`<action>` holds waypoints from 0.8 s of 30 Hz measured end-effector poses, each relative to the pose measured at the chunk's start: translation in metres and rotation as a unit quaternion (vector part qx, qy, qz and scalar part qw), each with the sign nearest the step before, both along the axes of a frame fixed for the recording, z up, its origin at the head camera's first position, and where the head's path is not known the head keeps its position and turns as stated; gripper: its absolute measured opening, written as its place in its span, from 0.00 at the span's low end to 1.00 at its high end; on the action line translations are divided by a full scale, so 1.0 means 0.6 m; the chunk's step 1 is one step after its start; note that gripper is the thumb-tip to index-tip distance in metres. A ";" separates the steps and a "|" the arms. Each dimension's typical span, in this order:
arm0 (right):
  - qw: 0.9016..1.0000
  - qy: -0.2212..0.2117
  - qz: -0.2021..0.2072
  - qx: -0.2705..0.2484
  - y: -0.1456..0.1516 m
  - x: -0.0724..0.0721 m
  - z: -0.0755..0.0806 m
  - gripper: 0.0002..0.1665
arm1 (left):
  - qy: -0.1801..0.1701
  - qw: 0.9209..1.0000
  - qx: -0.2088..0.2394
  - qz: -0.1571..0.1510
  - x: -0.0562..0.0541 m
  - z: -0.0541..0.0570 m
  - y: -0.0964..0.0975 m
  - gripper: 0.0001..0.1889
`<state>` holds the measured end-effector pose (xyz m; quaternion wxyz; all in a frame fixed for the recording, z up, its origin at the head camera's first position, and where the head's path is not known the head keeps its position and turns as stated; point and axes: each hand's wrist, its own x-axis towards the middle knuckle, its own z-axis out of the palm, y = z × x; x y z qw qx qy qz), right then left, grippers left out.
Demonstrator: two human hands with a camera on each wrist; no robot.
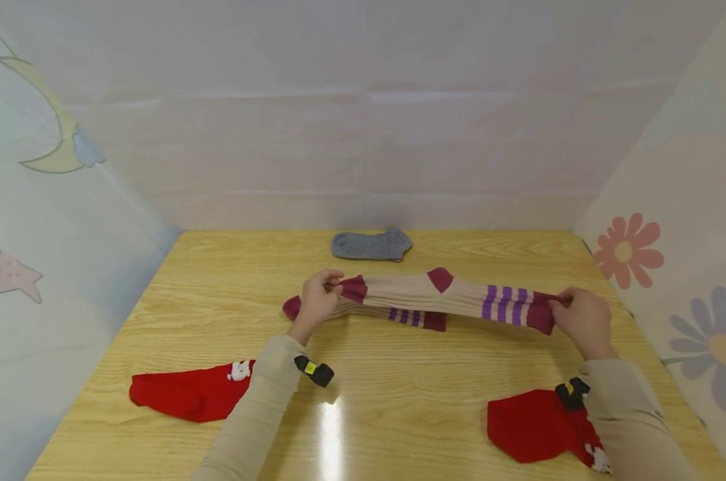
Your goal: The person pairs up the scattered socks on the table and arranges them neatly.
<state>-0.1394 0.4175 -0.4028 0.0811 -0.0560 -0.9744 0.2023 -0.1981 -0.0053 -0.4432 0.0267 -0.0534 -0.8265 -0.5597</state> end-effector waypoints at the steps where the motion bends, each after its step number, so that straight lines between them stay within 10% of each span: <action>1: 1.000 0.000 0.002 0.002 0.000 -0.001 0.000 0.14 | 0.000 1.000 0.000 0.000 0.000 -0.001 -0.002 0.13; 24: 0.999 0.012 0.034 0.008 -0.031 -0.027 -0.006 0.14 | -0.009 0.999 -0.021 0.042 0.000 -0.008 -0.041 0.12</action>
